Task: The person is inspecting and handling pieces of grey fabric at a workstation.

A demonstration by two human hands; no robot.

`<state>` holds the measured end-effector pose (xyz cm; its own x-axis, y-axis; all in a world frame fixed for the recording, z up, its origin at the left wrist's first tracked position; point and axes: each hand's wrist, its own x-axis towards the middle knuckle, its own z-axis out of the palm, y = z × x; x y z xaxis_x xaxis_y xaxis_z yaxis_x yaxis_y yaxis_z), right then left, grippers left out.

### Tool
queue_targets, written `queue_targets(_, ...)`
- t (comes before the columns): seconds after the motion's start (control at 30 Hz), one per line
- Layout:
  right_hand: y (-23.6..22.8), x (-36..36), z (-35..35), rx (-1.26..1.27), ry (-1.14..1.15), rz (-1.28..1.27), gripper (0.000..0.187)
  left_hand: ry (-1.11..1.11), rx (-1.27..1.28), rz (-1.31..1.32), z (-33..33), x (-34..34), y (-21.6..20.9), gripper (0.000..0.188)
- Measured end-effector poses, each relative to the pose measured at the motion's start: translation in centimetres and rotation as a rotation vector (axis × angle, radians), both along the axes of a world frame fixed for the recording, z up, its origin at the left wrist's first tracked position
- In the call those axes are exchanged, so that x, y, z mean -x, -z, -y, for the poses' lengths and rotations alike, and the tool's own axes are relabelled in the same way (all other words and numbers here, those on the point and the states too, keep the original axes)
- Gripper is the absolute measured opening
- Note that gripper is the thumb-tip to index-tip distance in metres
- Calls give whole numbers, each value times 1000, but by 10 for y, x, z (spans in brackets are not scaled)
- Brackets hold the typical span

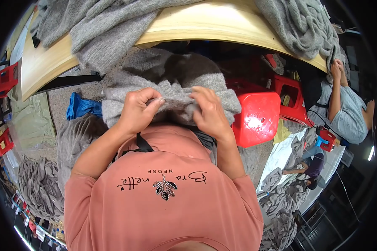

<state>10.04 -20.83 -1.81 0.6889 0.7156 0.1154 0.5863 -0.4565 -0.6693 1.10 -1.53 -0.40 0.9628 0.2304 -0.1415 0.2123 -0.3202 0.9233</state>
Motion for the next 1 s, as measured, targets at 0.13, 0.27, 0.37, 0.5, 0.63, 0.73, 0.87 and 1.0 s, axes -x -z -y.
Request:
queue_targets(0.13,-5,11,-24,-292,-123,-240,23,92,152,-64,2,0,-6,5)
queue_targets(0.27,-7,16,-35,-377,-85,-360,6,77,314,-128,-2,0,-7,7)
queue_targets(0.37,-2,27,-37,-429,10,-393,4,183,303,-214,-9,1,-5,8)
queue_targets(0.5,1,33,-36,-460,79,-554,4,97,512,-398,-3,6,5,10)
queue_targets(0.63,-2,26,-35,-387,-34,-525,5,58,431,-309,-3,2,-10,11)
queue_targets(0.73,0,32,-44,-423,-56,-297,9,70,461,-360,-1,2,-6,11)
queue_targets(0.87,7,34,-38,-385,-71,-323,5,180,515,-367,-8,5,6,10)
queue_targets(1.0,6,27,-13,-401,67,-71,22,-86,906,-326,-15,10,10,7)
